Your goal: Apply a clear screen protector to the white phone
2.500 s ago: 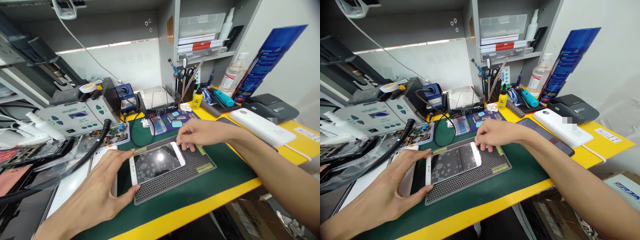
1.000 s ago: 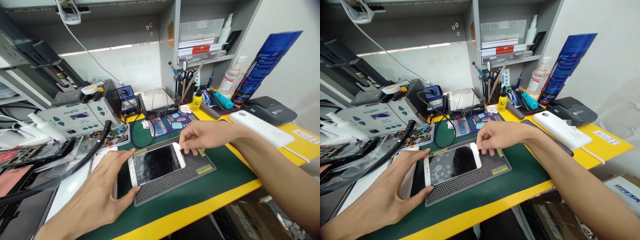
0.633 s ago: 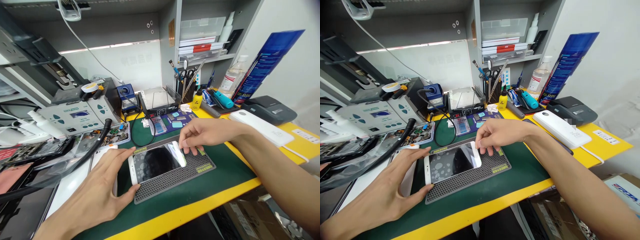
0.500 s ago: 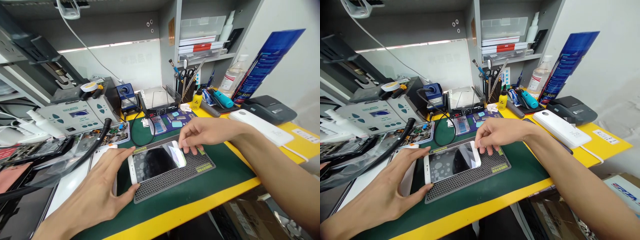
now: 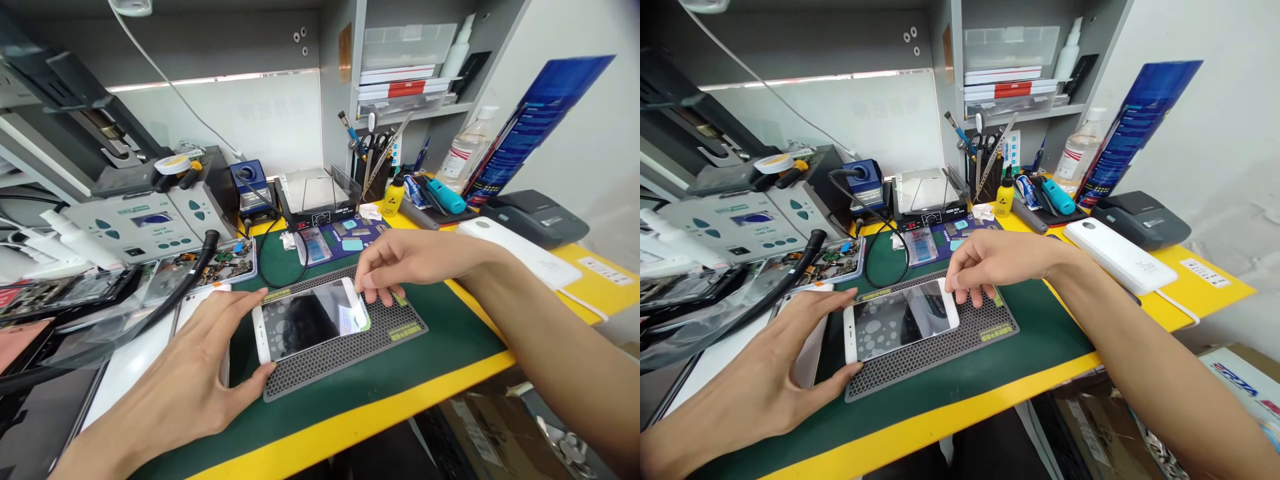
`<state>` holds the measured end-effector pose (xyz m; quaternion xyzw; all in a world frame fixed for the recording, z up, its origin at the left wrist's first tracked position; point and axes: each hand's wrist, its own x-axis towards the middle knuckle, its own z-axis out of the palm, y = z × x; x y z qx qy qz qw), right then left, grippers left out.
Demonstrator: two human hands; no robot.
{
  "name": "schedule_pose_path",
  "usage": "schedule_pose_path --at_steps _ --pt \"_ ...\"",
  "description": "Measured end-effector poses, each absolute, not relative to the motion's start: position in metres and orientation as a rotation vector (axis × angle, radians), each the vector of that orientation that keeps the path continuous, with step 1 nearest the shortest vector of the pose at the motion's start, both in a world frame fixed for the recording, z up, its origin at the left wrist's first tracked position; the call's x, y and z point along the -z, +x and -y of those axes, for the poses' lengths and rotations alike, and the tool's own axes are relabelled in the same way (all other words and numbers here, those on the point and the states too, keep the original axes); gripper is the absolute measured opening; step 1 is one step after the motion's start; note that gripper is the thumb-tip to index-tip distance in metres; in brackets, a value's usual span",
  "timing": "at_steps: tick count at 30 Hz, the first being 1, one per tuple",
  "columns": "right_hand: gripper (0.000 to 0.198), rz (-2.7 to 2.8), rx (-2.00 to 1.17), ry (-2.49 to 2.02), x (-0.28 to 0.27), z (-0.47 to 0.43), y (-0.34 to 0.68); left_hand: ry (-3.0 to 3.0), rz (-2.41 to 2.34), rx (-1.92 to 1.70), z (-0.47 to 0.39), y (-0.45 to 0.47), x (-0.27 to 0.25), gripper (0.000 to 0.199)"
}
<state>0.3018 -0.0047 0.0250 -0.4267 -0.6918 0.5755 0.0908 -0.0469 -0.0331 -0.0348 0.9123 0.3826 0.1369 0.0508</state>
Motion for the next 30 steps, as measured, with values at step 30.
schedule_pose_path --at_steps 30 --pt "0.019 2.026 -1.625 -1.415 -0.0150 0.0054 0.2938 2.679 -1.145 -0.382 0.0361 -0.0426 0.0265 0.072"
